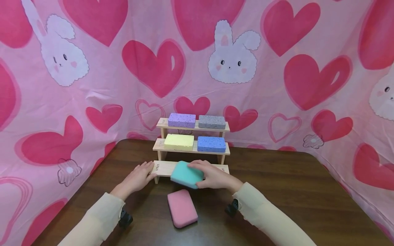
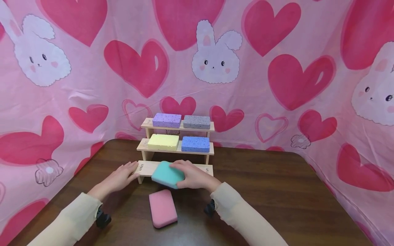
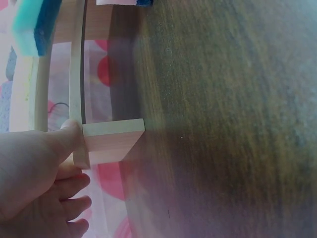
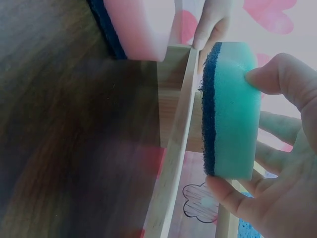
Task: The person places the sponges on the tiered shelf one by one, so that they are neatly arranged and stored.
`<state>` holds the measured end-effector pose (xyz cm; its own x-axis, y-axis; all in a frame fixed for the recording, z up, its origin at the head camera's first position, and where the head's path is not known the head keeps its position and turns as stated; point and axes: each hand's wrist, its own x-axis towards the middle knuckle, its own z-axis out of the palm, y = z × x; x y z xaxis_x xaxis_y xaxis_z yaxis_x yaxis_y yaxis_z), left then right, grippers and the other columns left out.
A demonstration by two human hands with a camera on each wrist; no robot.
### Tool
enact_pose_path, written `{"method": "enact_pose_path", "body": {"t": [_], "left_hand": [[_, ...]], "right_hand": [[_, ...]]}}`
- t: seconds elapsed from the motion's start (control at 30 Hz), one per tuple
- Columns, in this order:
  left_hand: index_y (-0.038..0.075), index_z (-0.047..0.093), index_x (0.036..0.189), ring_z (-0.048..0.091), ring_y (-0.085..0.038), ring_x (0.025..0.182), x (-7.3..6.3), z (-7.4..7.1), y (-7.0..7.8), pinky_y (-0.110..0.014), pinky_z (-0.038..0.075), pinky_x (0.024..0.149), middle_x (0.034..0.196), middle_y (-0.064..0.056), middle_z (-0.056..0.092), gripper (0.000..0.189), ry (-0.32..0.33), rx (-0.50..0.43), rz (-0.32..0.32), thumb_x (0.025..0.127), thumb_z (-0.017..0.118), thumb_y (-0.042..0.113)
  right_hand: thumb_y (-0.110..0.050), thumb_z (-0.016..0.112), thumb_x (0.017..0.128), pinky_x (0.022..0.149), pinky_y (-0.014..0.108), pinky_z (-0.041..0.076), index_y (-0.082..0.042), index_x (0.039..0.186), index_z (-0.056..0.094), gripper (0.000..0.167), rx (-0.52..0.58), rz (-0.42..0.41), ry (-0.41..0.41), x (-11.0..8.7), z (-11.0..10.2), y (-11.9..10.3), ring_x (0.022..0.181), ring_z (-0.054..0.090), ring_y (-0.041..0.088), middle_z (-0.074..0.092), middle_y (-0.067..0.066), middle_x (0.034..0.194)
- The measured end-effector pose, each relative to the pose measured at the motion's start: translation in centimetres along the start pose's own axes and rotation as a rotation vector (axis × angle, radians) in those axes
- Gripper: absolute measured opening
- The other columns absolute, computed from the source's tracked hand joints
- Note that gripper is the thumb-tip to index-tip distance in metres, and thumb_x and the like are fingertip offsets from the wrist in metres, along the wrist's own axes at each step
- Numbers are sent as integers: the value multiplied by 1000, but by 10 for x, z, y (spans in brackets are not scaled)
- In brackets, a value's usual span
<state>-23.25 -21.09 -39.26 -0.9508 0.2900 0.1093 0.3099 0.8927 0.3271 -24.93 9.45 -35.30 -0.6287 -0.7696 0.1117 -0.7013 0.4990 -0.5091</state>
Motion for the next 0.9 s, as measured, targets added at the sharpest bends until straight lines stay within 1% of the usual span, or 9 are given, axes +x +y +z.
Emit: {"method": "enact_pose_path", "body": {"t": [0.17, 0.47, 0.73, 0.9], "left_hand": [[-11, 37, 134, 27, -45, 128, 0, 0, 0, -55, 19, 104, 137, -28, 37, 58, -1, -1, 1, 92, 57, 24], [-11, 38, 134, 27, -45, 128, 0, 0, 0, -55, 19, 104, 137, -28, 37, 58, 1, 2, -3, 92, 57, 24], [-11, 38, 134, 28, -45, 128, 1, 1, 0, -56, 19, 104, 136, -28, 37, 59, 0, 7, -10, 92, 57, 25], [-11, 38, 134, 27, -44, 128, 1, 1, 1, -55, 19, 104, 137, -28, 37, 59, 0, -2, -10, 92, 56, 26]], "right_hand": [[-19, 68, 79, 90, 36, 42, -11, 137, 44, 63, -22, 0, -21, 11, 2, 1, 117, 36, 21, 39, 6, 137], [-20, 68, 80, 92, 36, 41, -13, 138, 42, 65, -36, 40, -48, 29, 6, 3, 119, 34, 21, 36, 5, 139], [-18, 66, 82, 95, 39, 38, -11, 139, 42, 62, -39, 31, -45, 42, 10, 5, 122, 33, 24, 34, 9, 141], [-16, 65, 82, 98, 39, 36, -9, 138, 42, 61, -27, 29, -34, 47, 12, 7, 123, 35, 24, 33, 11, 143]]}}
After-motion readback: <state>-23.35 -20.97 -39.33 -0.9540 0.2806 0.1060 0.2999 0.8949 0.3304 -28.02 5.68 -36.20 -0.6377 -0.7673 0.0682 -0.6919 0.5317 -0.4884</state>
